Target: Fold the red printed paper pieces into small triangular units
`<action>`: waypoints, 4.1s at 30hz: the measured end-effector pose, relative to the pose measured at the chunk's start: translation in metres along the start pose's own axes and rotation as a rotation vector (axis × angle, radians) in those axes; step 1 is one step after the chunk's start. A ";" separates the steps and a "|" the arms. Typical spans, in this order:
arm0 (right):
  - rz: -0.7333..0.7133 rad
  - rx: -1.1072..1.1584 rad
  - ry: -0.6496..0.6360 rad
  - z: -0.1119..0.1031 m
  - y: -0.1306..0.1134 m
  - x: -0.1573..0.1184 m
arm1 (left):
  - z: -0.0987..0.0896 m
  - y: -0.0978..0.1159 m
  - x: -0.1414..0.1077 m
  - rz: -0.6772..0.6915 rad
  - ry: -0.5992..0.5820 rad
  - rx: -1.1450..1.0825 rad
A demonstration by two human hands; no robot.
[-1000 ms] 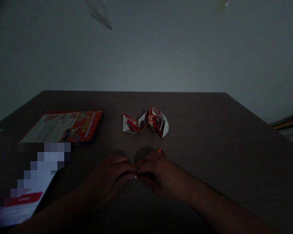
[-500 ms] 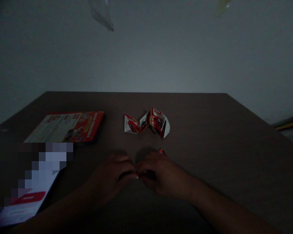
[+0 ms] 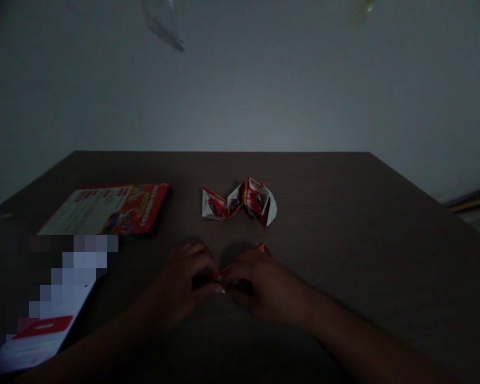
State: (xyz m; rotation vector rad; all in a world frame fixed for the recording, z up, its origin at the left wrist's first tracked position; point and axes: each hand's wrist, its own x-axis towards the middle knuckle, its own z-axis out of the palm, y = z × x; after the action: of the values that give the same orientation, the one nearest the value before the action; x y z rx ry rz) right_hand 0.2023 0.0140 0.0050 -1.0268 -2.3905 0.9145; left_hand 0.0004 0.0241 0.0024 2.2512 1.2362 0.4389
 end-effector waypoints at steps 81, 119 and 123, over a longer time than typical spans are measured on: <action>0.150 0.005 0.136 0.005 0.006 0.000 | 0.022 0.025 -0.024 0.127 0.036 0.612; 0.132 -0.034 0.121 0.003 0.005 0.002 | 0.022 0.020 -0.024 0.097 0.039 0.620; 0.124 -0.028 0.121 0.004 0.006 0.001 | 0.023 0.020 -0.023 0.115 0.042 0.625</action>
State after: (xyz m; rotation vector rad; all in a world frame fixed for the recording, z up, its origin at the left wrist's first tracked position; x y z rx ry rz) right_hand 0.2022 0.0164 -0.0016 -1.2173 -2.2669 0.8372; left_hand 0.0133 -0.0114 -0.0050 2.8543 1.4117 0.1470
